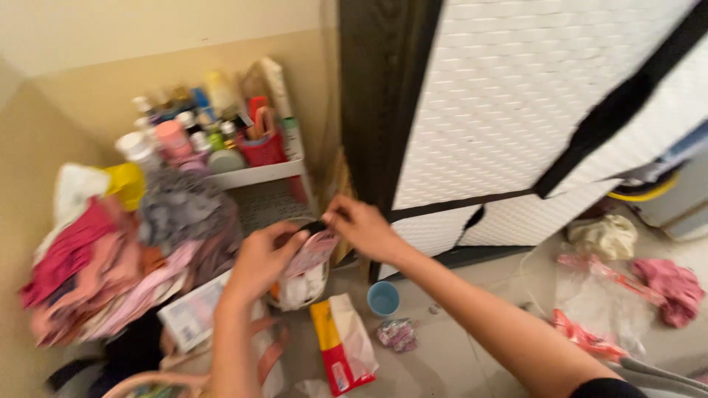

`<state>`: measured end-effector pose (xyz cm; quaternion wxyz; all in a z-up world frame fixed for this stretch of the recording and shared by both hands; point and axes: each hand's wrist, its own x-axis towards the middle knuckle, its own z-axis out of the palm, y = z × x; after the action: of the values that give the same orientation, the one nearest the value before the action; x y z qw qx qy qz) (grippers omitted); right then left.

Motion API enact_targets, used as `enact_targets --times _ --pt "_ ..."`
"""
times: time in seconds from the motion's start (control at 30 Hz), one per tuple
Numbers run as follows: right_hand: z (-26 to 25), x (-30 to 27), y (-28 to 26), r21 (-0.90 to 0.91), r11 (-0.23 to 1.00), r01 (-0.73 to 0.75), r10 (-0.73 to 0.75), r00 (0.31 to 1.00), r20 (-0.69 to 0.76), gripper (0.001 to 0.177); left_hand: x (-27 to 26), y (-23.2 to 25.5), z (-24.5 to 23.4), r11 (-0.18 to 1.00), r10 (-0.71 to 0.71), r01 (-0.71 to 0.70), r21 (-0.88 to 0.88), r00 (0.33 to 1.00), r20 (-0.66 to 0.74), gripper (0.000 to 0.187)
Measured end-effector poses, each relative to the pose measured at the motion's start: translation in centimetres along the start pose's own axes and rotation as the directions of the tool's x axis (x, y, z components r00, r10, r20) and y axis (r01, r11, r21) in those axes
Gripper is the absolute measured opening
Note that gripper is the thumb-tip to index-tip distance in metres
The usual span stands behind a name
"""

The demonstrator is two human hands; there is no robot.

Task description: Organize various skincare and cosmetic products on a small white tiered shelf and in nearby containers.

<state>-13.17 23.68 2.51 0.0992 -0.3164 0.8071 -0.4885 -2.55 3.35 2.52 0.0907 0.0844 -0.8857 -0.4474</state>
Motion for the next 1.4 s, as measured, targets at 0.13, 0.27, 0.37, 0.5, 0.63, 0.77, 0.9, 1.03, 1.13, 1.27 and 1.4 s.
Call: enact_targets --times 0.13,0.27,0.37,0.5,0.63,0.77,0.9,1.03,1.13,1.27,1.4 --pt "-0.8 0.2 1.6 0.117 0.992 -0.051 0.052 0.999 0.000 0.028 1.8 0.4 0.8 0.998 -0.027 0.029 -0.053 0.998 0.053 0.033" --pt "0.1 1.6 4.0 0.139 0.989 -0.049 0.049 0.999 0.005 0.030 3.5 0.1 0.7 0.975 -0.104 0.115 -0.193 0.992 0.066 0.027" --pt "1.3 3.3 5.5 0.183 0.978 -0.096 0.102 0.995 -0.020 0.031 4.3 -0.1 0.1 0.971 -0.104 0.115 -0.210 0.992 0.065 0.025" --pt "4.0 6.7 9.0 0.185 0.970 -0.160 0.194 0.963 -0.185 0.034 4.9 -0.3 -0.6 0.955 -0.116 0.111 -0.275 0.993 -0.003 0.024" --pt "12.3 12.0 19.9 0.334 0.942 -0.028 0.141 0.937 -0.319 0.037 5.9 -3.4 -1.4 0.924 -0.135 0.091 -0.371 0.986 -0.096 0.022" --pt "14.1 13.5 15.8 0.471 0.881 -0.045 0.219 0.922 -0.321 0.036 7.0 -6.1 -2.9 0.886 -0.164 0.231 -0.402 0.967 0.193 0.019" --pt "13.7 14.4 11.9 0.550 0.827 0.113 0.103 0.932 -0.347 0.029 9.3 -7.7 -2.7 0.870 -0.064 0.217 -0.444 0.940 0.334 0.025" --pt "13.2 15.2 7.9 0.574 0.812 0.102 0.084 0.954 -0.289 0.027 10.9 -8.0 -2.5 0.825 -0.191 0.265 -0.498 0.962 0.195 0.034" --pt "13.6 16.4 8.5 0.557 0.804 0.206 -0.028 0.950 -0.311 0.024 11.9 -7.9 -2.0 0.833 -0.359 0.371 -0.411 0.927 0.108 0.044" --pt "13.9 16.2 7.5 0.599 0.771 0.215 -0.106 0.972 -0.211 0.018 11.4 -7.9 -1.8 0.840 -0.336 0.322 -0.437 0.941 0.046 0.039" --pt "13.1 15.2 6.4 0.371 0.864 0.341 -0.306 0.940 -0.151 0.018 9.1 -8.3 -1.0 0.868 -0.334 0.273 -0.416 0.939 -0.082 0.023"
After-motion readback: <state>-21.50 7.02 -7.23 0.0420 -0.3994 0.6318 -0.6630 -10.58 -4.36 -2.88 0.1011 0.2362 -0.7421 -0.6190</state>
